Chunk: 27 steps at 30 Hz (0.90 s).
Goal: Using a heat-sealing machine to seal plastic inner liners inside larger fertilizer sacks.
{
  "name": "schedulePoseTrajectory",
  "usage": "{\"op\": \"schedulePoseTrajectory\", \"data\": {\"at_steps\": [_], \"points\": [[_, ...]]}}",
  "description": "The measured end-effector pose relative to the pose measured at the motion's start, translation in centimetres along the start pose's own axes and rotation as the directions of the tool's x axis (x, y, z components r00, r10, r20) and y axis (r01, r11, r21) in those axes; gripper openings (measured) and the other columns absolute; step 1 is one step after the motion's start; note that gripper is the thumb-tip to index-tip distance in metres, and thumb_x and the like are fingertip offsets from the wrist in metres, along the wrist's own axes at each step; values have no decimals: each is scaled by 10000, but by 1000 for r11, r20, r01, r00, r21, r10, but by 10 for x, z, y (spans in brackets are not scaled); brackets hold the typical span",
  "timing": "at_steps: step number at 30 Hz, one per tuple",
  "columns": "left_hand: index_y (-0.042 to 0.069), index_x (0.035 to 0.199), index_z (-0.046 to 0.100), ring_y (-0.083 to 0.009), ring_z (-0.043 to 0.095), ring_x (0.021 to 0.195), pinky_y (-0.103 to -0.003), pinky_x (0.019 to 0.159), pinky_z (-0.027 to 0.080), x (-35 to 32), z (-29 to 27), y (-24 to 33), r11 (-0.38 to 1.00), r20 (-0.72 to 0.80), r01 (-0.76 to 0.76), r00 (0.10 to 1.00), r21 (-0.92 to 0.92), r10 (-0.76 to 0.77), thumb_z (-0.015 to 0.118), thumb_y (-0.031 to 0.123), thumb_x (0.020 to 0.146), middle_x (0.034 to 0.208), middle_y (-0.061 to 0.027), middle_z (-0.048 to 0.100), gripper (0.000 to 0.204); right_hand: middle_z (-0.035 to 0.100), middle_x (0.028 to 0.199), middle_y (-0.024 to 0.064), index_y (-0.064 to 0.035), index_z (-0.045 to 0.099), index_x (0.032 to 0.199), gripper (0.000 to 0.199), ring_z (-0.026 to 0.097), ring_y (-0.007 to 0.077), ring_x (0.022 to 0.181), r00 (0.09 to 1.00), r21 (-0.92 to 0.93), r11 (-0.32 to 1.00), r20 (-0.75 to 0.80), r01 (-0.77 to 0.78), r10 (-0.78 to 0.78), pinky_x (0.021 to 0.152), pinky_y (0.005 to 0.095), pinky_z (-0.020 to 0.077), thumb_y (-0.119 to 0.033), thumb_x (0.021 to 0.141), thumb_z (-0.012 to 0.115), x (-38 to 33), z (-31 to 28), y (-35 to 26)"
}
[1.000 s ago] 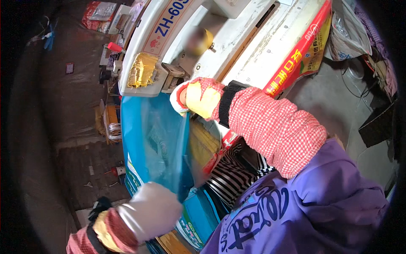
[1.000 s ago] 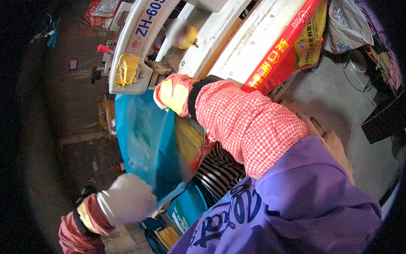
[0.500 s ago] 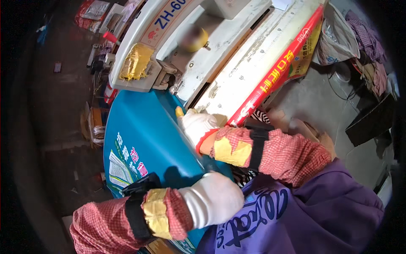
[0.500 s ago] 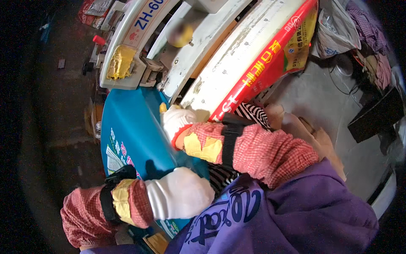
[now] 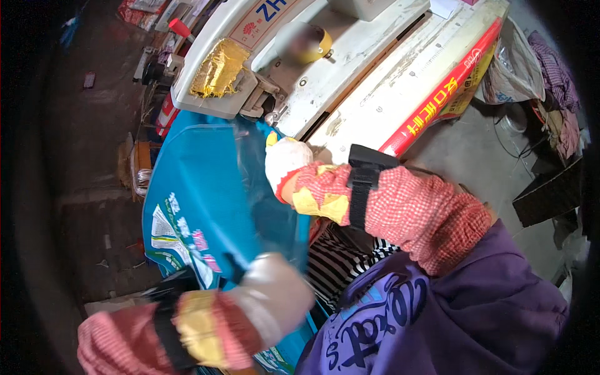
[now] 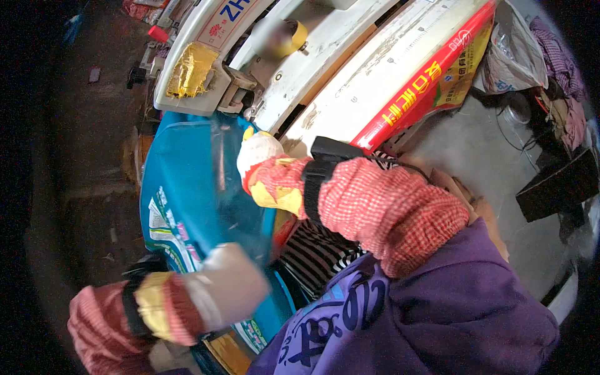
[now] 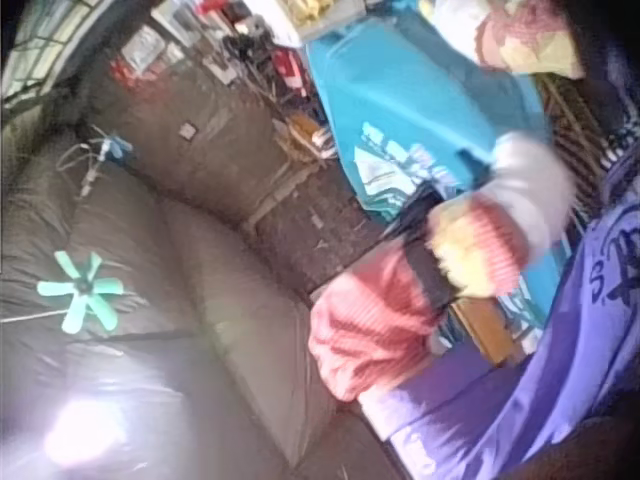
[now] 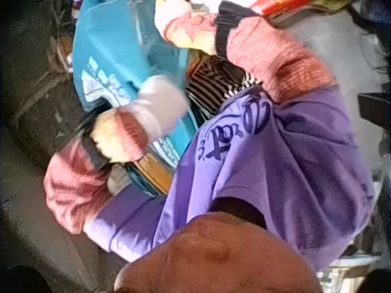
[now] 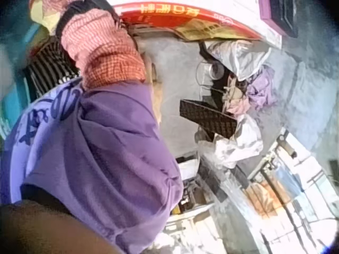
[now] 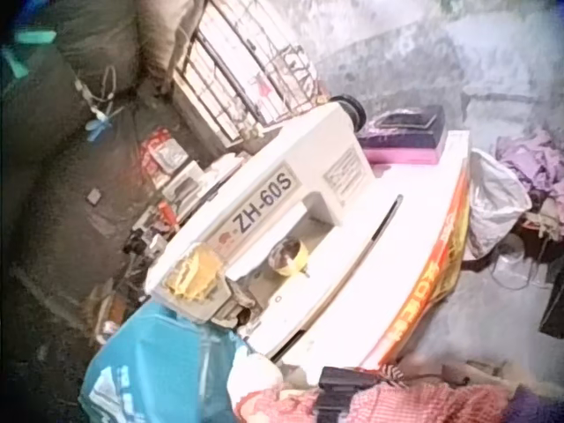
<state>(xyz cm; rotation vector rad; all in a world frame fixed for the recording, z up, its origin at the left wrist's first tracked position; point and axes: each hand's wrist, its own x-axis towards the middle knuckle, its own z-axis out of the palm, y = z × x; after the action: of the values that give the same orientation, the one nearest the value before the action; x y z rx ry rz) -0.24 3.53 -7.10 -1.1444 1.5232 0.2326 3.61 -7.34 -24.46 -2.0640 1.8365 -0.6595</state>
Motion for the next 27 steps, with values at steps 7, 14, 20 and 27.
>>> {"op": "schedulePoseTrajectory", "data": {"at_steps": [7, 14, 20, 27], "points": [[100, 721, 680, -243, 619, 625, -353, 544, 479, 40, -68, -35, 886, 41, -163, 986, 434, 161, 612, 351, 737, 642, -77, 619, 261, 620, 728, 65, -38, 601, 939, 276, 583, 229, 632, 992, 17, 995, 72, 103, -104, 573, 378, 450, -243, 771, 524, 23, 35, -12], [41, 705, 670, -249, 596, 762, -361, 673, 435, -8, -47, -88, 956, -454, 233, 881, 178, -130, 667, 275, 695, 736, -137, 623, 234, 638, 816, 56, 54, 430, 1228, 546, 604, 207, 736, 986, 193, 981, 157, 18, -49, 658, 375, 464, -259, 789, 516, 21, 26, -1], [-40, 616, 633, -342, 555, 695, -393, 564, 423, 21, -18, 10, 838, -126, -498, 838, 221, 531, 560, 90, 625, 644, -250, 548, 149, 636, 713, 74, -23, 665, 943, 284, 603, 225, 658, 972, 39, 983, 151, 178, -182, 565, 363, 459, -195, 736, 573, 36, 44, -2], [97, 568, 655, -253, 577, 667, -409, 825, 408, -4, -89, -89, 857, -309, -232, 863, 460, 399, 658, 385, 633, 515, -72, 558, 295, 590, 725, 74, -68, 604, 765, 215, 536, 182, 618, -378, 377, -818, -748, 435, -546, 578, 359, 442, -276, 807, 567, 95, 59, -19]]}}
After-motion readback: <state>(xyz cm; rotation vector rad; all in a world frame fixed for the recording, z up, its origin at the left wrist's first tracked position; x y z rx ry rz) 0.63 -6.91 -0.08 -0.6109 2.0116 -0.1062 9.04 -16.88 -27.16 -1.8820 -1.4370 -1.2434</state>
